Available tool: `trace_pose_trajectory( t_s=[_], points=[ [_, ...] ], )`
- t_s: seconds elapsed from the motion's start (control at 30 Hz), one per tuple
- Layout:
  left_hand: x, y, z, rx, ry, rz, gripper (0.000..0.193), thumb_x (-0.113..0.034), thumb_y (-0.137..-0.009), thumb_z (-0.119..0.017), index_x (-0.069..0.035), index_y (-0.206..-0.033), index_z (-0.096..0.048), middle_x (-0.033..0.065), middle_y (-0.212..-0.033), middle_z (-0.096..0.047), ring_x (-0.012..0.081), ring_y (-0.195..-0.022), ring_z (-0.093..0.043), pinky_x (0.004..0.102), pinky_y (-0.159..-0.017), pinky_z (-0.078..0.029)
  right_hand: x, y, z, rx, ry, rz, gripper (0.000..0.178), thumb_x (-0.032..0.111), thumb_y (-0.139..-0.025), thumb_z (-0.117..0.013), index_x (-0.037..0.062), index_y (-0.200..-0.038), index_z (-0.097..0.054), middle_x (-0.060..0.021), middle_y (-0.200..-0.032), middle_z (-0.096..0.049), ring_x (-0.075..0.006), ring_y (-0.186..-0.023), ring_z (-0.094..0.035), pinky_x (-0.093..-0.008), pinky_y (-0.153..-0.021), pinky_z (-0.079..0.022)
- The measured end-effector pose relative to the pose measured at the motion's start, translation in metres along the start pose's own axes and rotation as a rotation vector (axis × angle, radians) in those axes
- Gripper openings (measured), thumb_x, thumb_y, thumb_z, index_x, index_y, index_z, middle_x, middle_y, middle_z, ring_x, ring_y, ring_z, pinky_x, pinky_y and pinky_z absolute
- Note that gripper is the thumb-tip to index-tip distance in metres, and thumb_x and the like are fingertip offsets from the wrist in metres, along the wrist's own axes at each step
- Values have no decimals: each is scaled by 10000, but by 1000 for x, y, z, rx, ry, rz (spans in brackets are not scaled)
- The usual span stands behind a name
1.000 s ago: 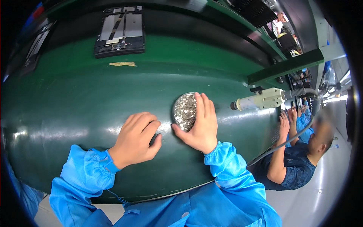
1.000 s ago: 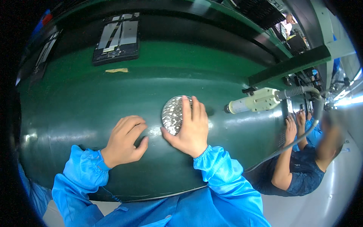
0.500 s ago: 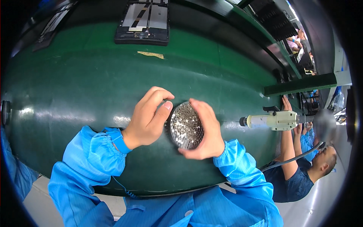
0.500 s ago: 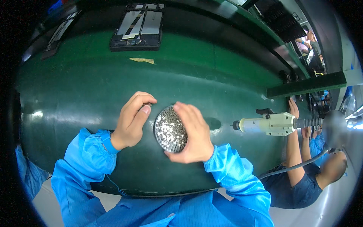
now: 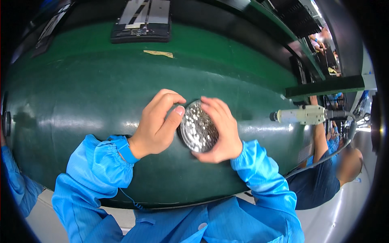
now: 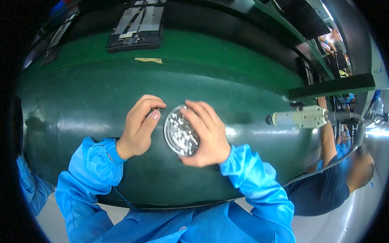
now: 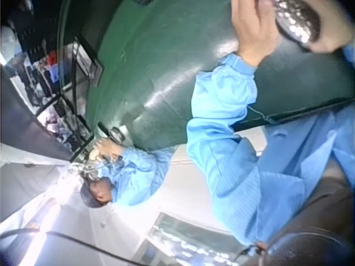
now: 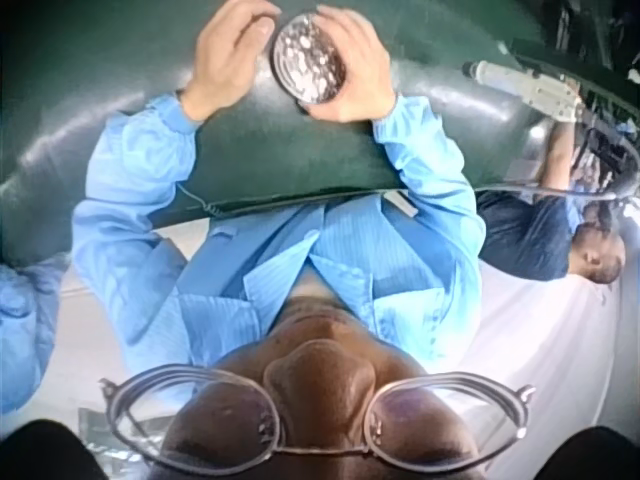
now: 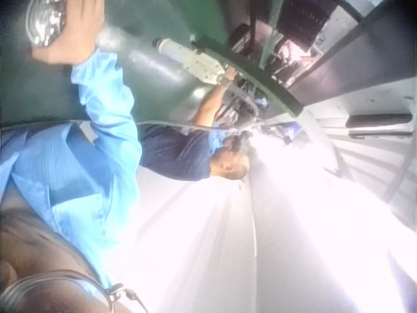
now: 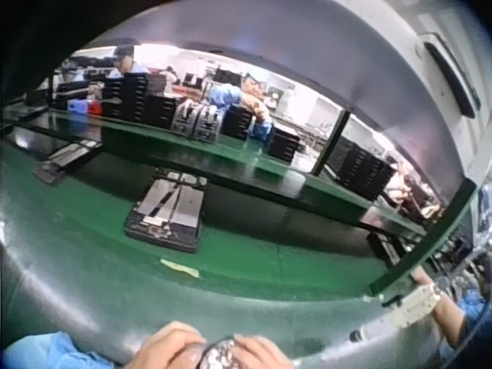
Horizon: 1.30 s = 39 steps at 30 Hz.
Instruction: Assembling tablet components on a factory conveyor line.
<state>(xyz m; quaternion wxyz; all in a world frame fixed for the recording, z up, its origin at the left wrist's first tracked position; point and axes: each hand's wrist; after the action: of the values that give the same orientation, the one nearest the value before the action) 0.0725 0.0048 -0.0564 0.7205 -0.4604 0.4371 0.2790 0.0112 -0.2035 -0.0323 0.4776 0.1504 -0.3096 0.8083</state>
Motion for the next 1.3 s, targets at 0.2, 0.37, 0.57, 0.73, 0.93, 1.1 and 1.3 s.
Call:
trace_pose_trajectory(
  t_s=[0.2,0.37,0.57,0.73,0.93,1.1,1.3],
  points=[
    [3,-2,-3,-7,-21,-11,155,-66,-903,-524,37,-1012,-561,172,-976,-564,295,-870,-577,344,-766,-468,-8,3,1,-34,92,45,865,259,-442,-787,31,-1238,-538,-218,-1264,-530,-441,-1117,-523,-489,-912,-468],
    [2,-5,-10,2,-11,3,153,-66,-899,-531,41,-1003,-560,173,-978,-564,298,-868,-576,347,-766,-468,-18,1,6,-75,173,30,927,232,-416,-822,15,-1257,-497,-278,-1291,-504,-469,-1126,-521,-518,-950,-444],
    [1,-7,-10,59,-9,68,197,-80,-897,-488,34,-1033,-573,170,-1032,-575,279,-936,-578,340,-838,-456,-13,-10,-2,-98,236,-19,880,248,-436,-818,22,-1234,-524,-261,-1288,-503,-464,-1125,-515,-513,-938,-452],
    [-4,-7,-4,67,-89,-61,185,-60,-863,-574,35,-1022,-560,163,-1001,-554,306,-846,-572,348,-750,-467,1,-2,7,-42,94,-105,841,254,-456,-796,71,-1238,-547,-208,-1281,-505,-443,-1125,-507,-493,-923,-461],
    [-6,-2,-4,184,-173,20,428,-43,-736,-596,21,-1149,-508,206,-1184,-522,385,-1059,-544,427,-895,-446,-10,-4,19,65,67,-14,1011,302,-462,-879,46,-1339,-446,-271,-1408,-348,-494,-1233,-409,-514,-995,-415],
    [-14,-7,-8,244,-193,57,524,-71,-699,-584,38,-1203,-487,245,-1287,-484,422,-1176,-489,469,-989,-396,-1,19,6,-13,-3,-212,1282,391,-470,-931,-1,-1449,-202,-327,-1446,-250,-519,-1300,-333,-519,-1071,-343],
    [-43,-5,-45,575,-641,-365,749,-457,-745,-671,70,-1257,-521,245,-1366,-465,387,-1305,-414,491,-1125,-272,-18,29,14,-30,-193,-233,1207,255,-579,-887,-10,-1475,-124,-298,-1447,-312,-438,-1321,-380,-460,-1070,-371]
  ],
)
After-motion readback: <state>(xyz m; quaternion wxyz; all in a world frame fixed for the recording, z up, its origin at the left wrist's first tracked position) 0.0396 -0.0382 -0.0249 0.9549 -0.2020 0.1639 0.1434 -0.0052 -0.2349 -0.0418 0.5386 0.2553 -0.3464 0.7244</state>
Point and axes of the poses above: each hand's wrist, its own y-axis away from the middle knuckle, its own z-axis out of the back of the hand, x = y × z
